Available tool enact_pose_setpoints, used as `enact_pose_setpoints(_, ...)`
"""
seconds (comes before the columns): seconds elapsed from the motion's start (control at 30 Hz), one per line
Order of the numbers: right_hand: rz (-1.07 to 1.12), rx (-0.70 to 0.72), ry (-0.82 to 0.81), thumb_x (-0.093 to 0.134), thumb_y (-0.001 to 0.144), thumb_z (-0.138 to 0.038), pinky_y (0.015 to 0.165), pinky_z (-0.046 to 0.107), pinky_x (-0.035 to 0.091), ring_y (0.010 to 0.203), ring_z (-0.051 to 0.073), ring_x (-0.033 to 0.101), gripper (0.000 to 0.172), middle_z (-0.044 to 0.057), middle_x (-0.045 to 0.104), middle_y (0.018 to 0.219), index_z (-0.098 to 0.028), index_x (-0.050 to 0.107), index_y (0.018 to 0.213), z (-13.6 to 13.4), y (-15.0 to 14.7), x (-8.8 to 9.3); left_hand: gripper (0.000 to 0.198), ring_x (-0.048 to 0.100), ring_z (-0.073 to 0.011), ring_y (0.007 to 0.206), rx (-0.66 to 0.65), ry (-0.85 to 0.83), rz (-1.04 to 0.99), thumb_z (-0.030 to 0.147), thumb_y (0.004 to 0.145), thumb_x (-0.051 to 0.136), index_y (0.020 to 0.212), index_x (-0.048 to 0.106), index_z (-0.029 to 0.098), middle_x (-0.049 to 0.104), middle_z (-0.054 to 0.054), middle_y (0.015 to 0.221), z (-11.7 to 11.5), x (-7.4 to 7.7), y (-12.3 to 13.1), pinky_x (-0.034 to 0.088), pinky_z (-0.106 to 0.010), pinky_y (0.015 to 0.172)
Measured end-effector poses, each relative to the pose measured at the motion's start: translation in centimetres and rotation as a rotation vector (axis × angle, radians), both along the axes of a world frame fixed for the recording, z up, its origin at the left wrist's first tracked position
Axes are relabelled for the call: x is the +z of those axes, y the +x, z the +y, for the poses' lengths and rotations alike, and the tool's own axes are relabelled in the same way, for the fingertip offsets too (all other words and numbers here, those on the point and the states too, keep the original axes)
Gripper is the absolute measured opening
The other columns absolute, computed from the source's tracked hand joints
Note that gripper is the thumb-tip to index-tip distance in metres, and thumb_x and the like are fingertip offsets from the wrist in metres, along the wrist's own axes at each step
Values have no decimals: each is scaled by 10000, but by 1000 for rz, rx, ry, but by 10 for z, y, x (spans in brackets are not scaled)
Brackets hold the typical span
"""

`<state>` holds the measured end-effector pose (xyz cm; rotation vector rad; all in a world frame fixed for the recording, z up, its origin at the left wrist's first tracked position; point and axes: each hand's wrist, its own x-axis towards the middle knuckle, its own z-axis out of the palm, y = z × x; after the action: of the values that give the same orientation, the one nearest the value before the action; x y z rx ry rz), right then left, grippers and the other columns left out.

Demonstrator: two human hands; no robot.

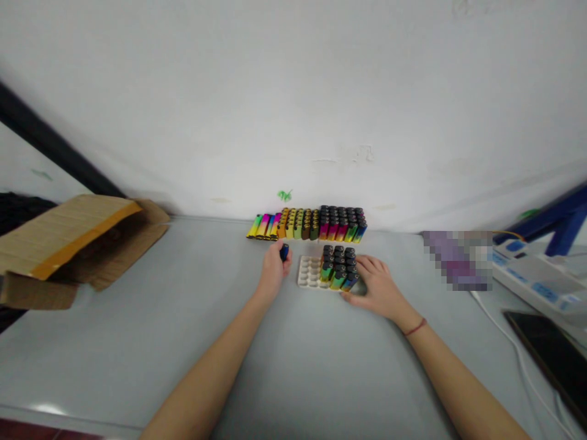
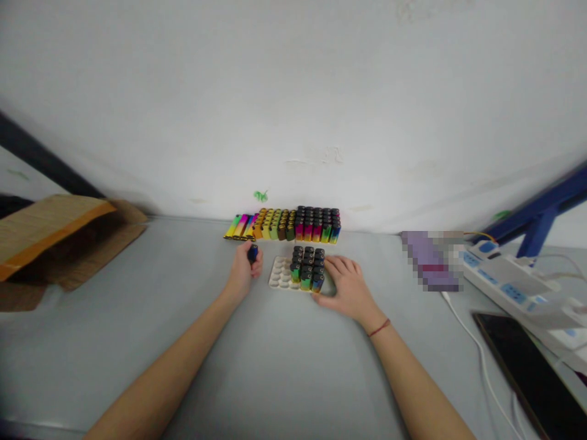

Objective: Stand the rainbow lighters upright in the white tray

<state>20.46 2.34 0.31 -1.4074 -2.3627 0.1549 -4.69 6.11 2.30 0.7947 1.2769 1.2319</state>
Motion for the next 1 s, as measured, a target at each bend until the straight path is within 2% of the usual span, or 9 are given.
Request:
enact_pose_setpoints(0.27,2,5,-3,669,761,-522,998,527,403,1170,360,518,614,174,619,1263,-155,590,1247,0,0,0,515,183,-60,341,86,46,-42,544,884,453,506,385,200,236,62,403,0,1,-5,137,-209,337)
enact_pose_setpoints(0.6,17,11,3,678,760,-495,1001,523,401,1169,354,516,601,175,621,1253,-141,592,1238,0,0,0,509,177,-52,350,93,18,-100,613,858,438,564,399,200,219,85,424,-4,6,0,167,-173,340)
enact_pose_setpoints(0.9,23,11,-1,675,761,-506,1002,531,399,1168,356,515,606,177,617,1265,-149,590,1242,0,0,-1,475,175,-56,346,84,-11,-98,503,888,419,525,392,198,221,71,423,-3,7,-1,152,-179,325)
enact_pose_setpoints(1.0,29,12,4,674,759,-506,1000,534,398,1173,359,515,602,168,617,1269,-173,588,1253,0,1,-1,481,174,-56,352,102,4,-88,522,881,447,530,388,198,216,70,428,-3,6,-3,143,-184,324)
